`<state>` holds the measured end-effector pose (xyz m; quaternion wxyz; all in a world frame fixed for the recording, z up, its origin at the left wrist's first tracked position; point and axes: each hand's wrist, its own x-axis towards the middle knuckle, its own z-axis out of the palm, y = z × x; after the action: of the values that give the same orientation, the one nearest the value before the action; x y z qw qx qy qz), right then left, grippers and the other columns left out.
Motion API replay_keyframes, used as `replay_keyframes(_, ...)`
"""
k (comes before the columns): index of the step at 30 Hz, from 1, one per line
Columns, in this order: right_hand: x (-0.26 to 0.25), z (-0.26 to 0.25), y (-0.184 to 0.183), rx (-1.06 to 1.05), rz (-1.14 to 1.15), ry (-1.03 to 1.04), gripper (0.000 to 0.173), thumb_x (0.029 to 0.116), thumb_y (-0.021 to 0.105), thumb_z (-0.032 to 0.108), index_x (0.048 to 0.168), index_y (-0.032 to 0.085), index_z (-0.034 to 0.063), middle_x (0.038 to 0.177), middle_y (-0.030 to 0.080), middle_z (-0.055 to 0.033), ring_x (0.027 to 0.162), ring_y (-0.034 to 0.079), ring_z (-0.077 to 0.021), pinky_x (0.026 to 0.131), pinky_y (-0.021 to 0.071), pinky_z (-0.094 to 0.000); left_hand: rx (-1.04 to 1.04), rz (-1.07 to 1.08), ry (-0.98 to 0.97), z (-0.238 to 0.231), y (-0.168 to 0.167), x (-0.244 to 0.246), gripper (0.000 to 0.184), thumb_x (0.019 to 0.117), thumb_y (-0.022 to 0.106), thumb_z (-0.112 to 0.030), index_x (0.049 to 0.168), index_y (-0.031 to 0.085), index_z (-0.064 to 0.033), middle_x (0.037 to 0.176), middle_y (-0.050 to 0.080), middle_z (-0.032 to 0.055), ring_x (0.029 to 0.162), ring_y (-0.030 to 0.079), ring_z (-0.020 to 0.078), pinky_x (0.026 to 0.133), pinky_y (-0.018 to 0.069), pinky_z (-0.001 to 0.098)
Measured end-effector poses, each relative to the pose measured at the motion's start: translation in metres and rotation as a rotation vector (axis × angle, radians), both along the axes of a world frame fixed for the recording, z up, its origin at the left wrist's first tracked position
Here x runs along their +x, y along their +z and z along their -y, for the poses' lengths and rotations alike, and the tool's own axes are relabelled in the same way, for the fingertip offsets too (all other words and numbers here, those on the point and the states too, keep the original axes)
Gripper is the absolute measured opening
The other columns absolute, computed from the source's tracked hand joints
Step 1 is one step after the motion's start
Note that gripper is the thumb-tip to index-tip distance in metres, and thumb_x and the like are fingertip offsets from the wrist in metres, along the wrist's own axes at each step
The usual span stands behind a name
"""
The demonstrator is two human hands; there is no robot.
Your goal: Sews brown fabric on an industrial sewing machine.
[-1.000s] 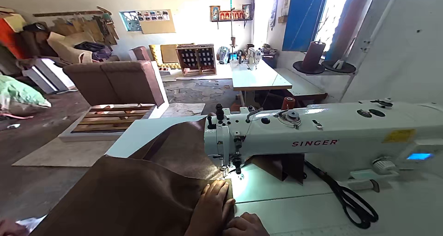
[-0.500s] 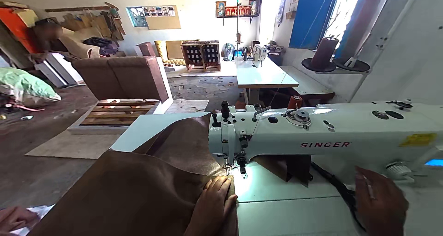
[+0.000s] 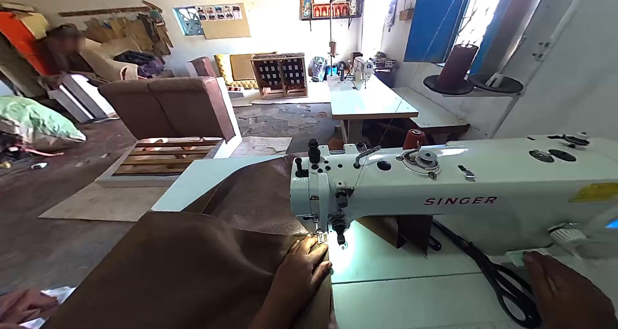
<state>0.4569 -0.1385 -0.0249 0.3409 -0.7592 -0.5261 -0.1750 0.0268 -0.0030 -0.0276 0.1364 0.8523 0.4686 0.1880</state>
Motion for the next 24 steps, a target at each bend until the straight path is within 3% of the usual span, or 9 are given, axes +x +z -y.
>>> replay_keyframes(2, 0.001, 0.001, -0.003, -0.032, 0.004, 0.004, 0.044, 0.1078, 0.046, 0.023, 0.114, 0.070, -0.0133, 0.115, 0.069, -0.0345, 0.111, 0.066, -0.0544, 0.099, 0.0468, -0.0673, -0.010, -0.002, 0.004, -0.003, 0.001, 0.002, 0.044, 0.1023, 0.053, -0.040, 0.132, 0.071, -0.0131, 0.141, 0.062, 0.0193, 0.138, 0.053, 0.0353, 0.118, 0.0369, 0.0491)
replay_keyframes(7, 0.016, 0.001, -0.006, -0.217, 0.074, 0.040, 0.052, 0.1074, 0.040, 0.031, 0.106, 0.073, -0.0082, 0.104, 0.073, -0.0311, 0.099, 0.071, -0.0503, 0.083, 0.0529, -0.0673, -0.039, -0.025, -0.005, -0.001, 0.003, 0.000, 0.044, 0.1028, 0.052, -0.040, 0.133, 0.070, -0.0152, 0.143, 0.061, 0.0180, 0.140, 0.051, 0.0344, 0.119, 0.0357, 0.0478)
replay_keyframes(10, 0.015, 0.001, -0.005, -0.198, 0.112, 0.043, 0.051, 0.1067, 0.040, 0.031, 0.102, 0.074, -0.0076, 0.096, 0.073, -0.0297, 0.091, 0.072, -0.0499, 0.076, 0.0520, -0.0690, -0.015, -0.014, -0.018, 0.006, 0.002, -0.002, 0.042, 0.1029, 0.051, -0.040, 0.130, 0.073, -0.0157, 0.140, 0.063, 0.0175, 0.137, 0.054, 0.0349, 0.118, 0.0375, 0.0489)
replay_keyframes(17, 0.008, 0.003, 0.016, -0.007, 0.021, 0.012, 0.053, 0.1088, 0.042, 0.030, 0.098, 0.072, -0.0119, 0.091, 0.071, -0.0329, 0.090, 0.069, -0.0533, 0.089, 0.0447, -0.0729, -0.067, -0.036, -0.032, 0.003, 0.001, -0.003, 0.045, 0.1042, 0.048, -0.043, 0.135, 0.069, -0.0181, 0.147, 0.057, 0.0172, 0.143, 0.047, 0.0328, 0.122, 0.0311, 0.0477)
replay_keyframes(19, 0.011, 0.000, 0.021, 0.175, 0.007, 0.020, 0.044, 0.1074, 0.046, 0.022, 0.102, 0.071, -0.0144, 0.094, 0.070, -0.0347, 0.091, 0.068, -0.0536, 0.088, 0.0479, -0.0688, -0.047, -0.028, -0.035, -0.001, 0.000, -0.003, 0.044, 0.1041, 0.048, -0.043, 0.134, 0.070, -0.0186, 0.146, 0.058, 0.0183, 0.143, 0.048, 0.0330, 0.121, 0.0321, 0.0477)
replay_keyframes(21, 0.024, -0.007, 0.029, 0.324, -0.016, 0.008, 0.040, 0.1057, 0.048, 0.019, 0.111, 0.066, -0.0169, 0.106, 0.064, -0.0404, 0.103, 0.061, -0.0587, 0.095, 0.0456, -0.0664, -0.042, -0.025, -0.049, -0.003, 0.000, -0.003, 0.044, 0.1042, 0.047, -0.043, 0.134, 0.070, -0.0198, 0.145, 0.058, 0.0192, 0.142, 0.049, 0.0337, 0.121, 0.0324, 0.0477)
replay_keyframes(24, 0.046, -0.024, 0.041, 0.433, -0.176, -0.036, 0.051, 0.1035, 0.054, 0.026, 0.128, 0.054, -0.0182, 0.128, 0.049, -0.0479, 0.120, 0.050, -0.0615, 0.100, 0.0436, -0.0637, -0.040, -0.047, -0.060, -0.004, 0.000, -0.004, 0.045, 0.1049, 0.044, -0.045, 0.134, 0.070, -0.0237, 0.146, 0.058, 0.0188, 0.143, 0.048, 0.0340, 0.121, 0.0317, 0.0487)
